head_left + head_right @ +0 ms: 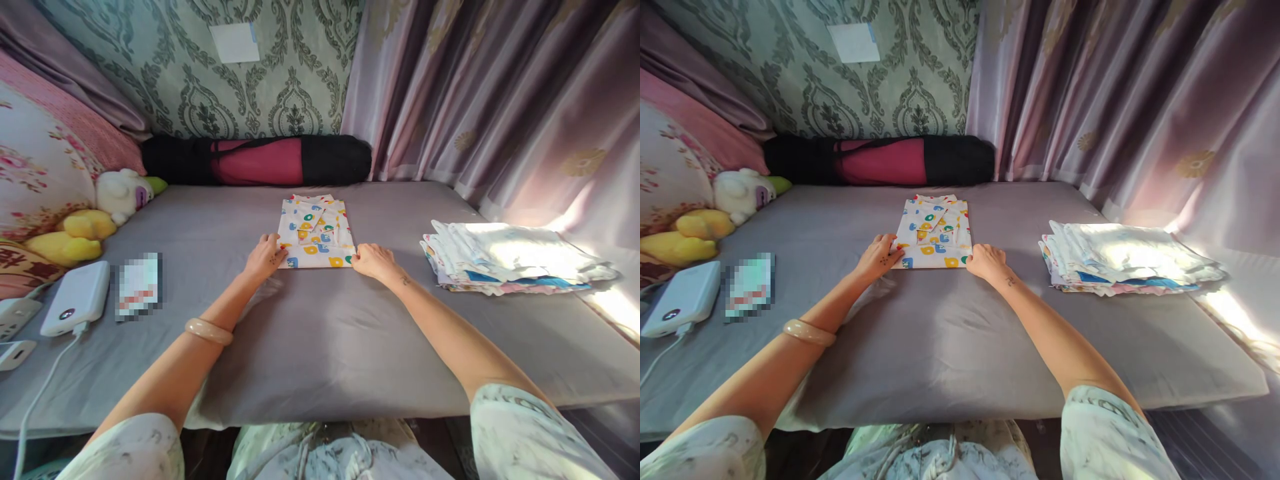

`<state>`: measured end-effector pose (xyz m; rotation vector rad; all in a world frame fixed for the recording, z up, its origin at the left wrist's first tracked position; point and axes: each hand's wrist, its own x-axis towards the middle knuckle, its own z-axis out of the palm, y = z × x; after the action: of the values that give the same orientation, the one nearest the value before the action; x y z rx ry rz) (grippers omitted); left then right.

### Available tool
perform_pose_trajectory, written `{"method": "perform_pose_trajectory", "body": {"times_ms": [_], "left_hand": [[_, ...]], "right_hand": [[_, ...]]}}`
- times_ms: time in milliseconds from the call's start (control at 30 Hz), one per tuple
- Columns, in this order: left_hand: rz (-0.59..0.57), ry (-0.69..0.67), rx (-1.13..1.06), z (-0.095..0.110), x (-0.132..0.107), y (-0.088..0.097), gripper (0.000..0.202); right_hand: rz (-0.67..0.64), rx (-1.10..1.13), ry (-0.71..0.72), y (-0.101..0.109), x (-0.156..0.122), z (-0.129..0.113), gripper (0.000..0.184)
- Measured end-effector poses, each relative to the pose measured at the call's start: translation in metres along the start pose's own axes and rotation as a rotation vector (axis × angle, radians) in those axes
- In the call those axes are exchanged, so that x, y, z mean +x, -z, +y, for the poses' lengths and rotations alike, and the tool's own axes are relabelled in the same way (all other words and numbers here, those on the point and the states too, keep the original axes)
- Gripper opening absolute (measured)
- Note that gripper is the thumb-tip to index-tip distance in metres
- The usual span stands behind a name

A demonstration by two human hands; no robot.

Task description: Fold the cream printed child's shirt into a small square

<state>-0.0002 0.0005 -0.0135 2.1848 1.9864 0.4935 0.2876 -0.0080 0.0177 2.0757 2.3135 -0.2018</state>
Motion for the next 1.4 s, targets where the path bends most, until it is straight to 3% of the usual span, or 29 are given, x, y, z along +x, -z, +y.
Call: {"method": "perform_pose_trajectory", "body": {"times_ms": [100,167,300,400,833,1167,1400], "left_hand": [[0.100,-0.082,0.146,0.012,-0.008,0.006,0.042],[0.111,-0.160,0.165,0.021,-0.014,0.007,0.043],[0.004,-0.323,0.125,0.036,-0.023,-0.002,0.049],[-0.081,-0.357,0.148,0.039,-0.028,-0.012,0.053],[-0.264,-0.303,0.130,0.028,-0.018,-0.027,0.061],[-0.266,-0.296,0.111,0.028,-0.013,-0.024,0.057],[-0.178,-0.290,0.150,0.034,-0.005,-0.022,0.057]], "right_hand": [[0.048,-0.029,0.018,0.003,-0.005,-0.011,0.034],[0.130,-0.006,0.139,0.000,-0.008,-0.022,0.040],[0.156,0.059,0.522,-0.016,-0.009,-0.043,0.055],[0.078,0.078,0.637,-0.028,-0.007,-0.050,0.061],[-0.039,0.116,0.584,-0.037,0.001,-0.054,0.061],[-0.129,0.187,0.558,-0.031,0.008,-0.052,0.062],[0.057,0.109,0.491,-0.033,0.017,-0.048,0.058]]}}
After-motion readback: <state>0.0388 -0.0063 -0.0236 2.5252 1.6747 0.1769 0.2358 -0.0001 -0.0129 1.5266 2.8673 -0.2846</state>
